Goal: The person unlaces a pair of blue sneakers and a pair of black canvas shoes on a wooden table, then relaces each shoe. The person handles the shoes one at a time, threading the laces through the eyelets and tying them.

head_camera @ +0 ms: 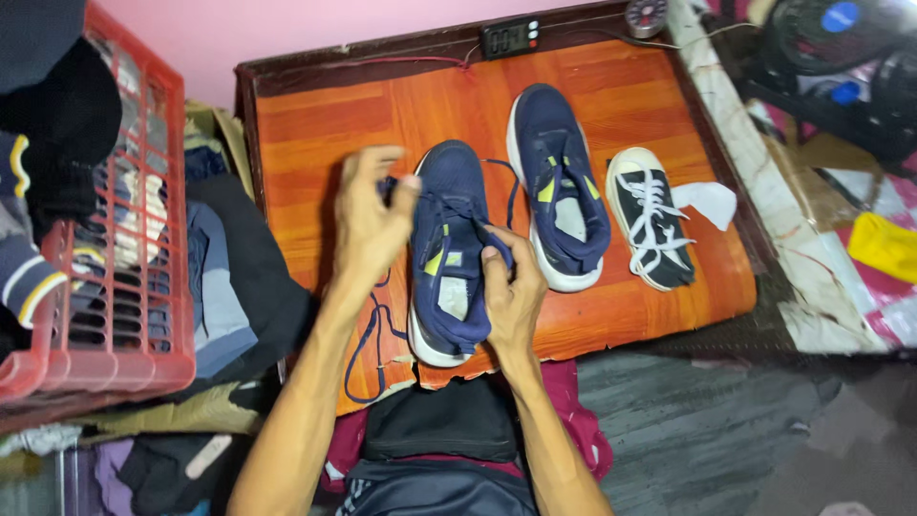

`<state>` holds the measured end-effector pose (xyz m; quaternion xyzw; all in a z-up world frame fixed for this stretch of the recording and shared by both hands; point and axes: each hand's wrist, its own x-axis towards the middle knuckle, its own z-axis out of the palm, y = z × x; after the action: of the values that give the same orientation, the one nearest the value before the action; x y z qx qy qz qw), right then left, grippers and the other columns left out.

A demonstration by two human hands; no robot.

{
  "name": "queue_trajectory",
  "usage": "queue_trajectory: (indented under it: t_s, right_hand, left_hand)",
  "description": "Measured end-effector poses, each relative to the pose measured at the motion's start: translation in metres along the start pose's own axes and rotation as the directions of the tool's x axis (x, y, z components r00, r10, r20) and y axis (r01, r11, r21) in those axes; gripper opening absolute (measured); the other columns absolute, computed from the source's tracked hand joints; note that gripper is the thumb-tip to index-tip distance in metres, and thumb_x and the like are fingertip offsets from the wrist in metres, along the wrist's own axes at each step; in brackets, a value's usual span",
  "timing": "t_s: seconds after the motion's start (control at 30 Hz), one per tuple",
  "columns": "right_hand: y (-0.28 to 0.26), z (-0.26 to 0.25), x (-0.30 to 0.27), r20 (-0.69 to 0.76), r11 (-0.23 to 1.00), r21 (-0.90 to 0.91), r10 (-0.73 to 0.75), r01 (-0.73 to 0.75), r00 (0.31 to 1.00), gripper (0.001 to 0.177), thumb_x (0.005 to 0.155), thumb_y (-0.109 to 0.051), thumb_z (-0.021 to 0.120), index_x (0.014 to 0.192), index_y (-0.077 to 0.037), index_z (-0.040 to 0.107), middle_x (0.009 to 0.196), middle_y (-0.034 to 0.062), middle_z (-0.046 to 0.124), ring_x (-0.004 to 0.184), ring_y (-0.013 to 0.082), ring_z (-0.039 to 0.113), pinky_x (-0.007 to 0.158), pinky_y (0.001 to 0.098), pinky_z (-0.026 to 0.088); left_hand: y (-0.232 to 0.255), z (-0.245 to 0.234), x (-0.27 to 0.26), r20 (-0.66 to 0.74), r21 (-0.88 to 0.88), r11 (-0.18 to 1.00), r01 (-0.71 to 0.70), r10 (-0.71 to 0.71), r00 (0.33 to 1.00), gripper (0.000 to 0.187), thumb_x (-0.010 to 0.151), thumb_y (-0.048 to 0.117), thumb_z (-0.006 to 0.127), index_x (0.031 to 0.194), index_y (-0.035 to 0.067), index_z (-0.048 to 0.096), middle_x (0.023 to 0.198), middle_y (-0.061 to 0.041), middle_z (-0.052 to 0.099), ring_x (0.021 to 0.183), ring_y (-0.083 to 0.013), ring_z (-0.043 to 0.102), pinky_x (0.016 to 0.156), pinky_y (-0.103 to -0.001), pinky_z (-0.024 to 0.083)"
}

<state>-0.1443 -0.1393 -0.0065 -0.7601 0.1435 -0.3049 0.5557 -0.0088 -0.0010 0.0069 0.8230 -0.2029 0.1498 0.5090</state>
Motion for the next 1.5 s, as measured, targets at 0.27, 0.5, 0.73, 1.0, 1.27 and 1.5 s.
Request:
queue_trajectory:
  t_s: [0.27, 0.5, 0.73, 1.0, 1.27, 1.5]
  right_hand:
    - [0.006, 0.0, 0.004, 0.044, 0.999, -0.015, -0.032, 0.033, 0.999, 0.026, 0.097, -0.01, 0.059, 0.12, 0.0, 0.068, 0.118, 0.0152, 0.07, 0.108, 0.0258, 0.067, 0.095, 0.0344, 0.051]
    - [0.002, 0.007, 0.007, 0.084, 0.989, 0.01, -0.147, 0.147, 0.986, 0.026, 0.097, -0.007, 0.059, 0.121, 0.001, 0.066, 0.121, 0.0179, 0.067, 0.116, 0.0304, 0.065, 0.104, 0.0377, 0.049]
    - [0.007, 0.006, 0.008, 0.096, 0.995, 0.021, -0.094, 0.093, 0.991, 0.028, 0.096, -0.008, 0.057, 0.12, 0.003, 0.066, 0.121, 0.0182, 0.068, 0.12, 0.0303, 0.065, 0.107, 0.038, 0.048]
    - [0.008, 0.004, 0.007, 0.099, 0.997, 0.043, -0.07, 0.066, 0.993, 0.026, 0.097, -0.01, 0.058, 0.118, 0.004, 0.065, 0.123, 0.0187, 0.067, 0.118, 0.0305, 0.065, 0.107, 0.0382, 0.047]
    - [0.006, 0.007, 0.01, 0.114, 0.998, 0.042, -0.057, 0.052, 0.992, 0.025, 0.093, -0.007, 0.06, 0.116, 0.002, 0.064, 0.121, 0.0172, 0.065, 0.116, 0.0293, 0.064, 0.105, 0.0377, 0.048]
    - [0.004, 0.012, 0.024, 0.146, 0.988, -0.083, -0.117, 0.13, 0.982, 0.026, 0.089, -0.008, 0.064, 0.114, 0.0, 0.065, 0.118, 0.0166, 0.064, 0.11, 0.0285, 0.063, 0.093, 0.0352, 0.05]
  left_hand:
    - [0.048, 0.002, 0.002, 0.395, 0.252, 0.947, -0.199, 0.087, 0.915, 0.023, 0.078, 0.014, 0.079, 0.099, 0.006, 0.073, 0.112, -0.014, 0.064, 0.106, -0.0375, 0.058, 0.088, -0.048, 0.049]
    - [0.037, 0.002, 0.002, 0.383, 0.225, 0.951, -0.211, 0.112, 0.917, 0.014, 0.079, 0.008, 0.073, 0.091, 0.003, 0.068, 0.106, -0.016, 0.065, 0.099, -0.0396, 0.06, 0.083, -0.048, 0.049]
    - [-0.016, -0.017, 0.004, 0.178, -0.548, 0.824, 0.145, -0.054, 0.983, 0.007, 0.095, 0.004, 0.053, 0.102, 0.006, 0.053, 0.1, -0.013, 0.073, 0.094, -0.0311, 0.076, 0.084, -0.041, 0.063]
    - [-0.027, -0.061, -0.01, -0.235, -0.371, 0.888, 0.271, -0.372, 0.898, 0.013, 0.104, 0.017, 0.062, 0.11, 0.008, 0.057, 0.098, -0.008, 0.067, 0.089, -0.021, 0.07, 0.079, -0.035, 0.057]
    - [0.041, -0.011, -0.001, 0.271, 0.221, 0.945, -0.24, 0.177, 0.946, 0.018, 0.083, 0.013, 0.076, 0.098, 0.005, 0.071, 0.107, -0.015, 0.063, 0.102, -0.0365, 0.059, 0.085, -0.046, 0.05]
    - [0.03, 0.004, 0.021, 0.348, 0.24, 0.941, -0.239, 0.147, 0.926, 0.01, 0.084, 0.005, 0.069, 0.092, 0.006, 0.065, 0.104, -0.016, 0.061, 0.097, -0.0398, 0.058, 0.079, -0.05, 0.049]
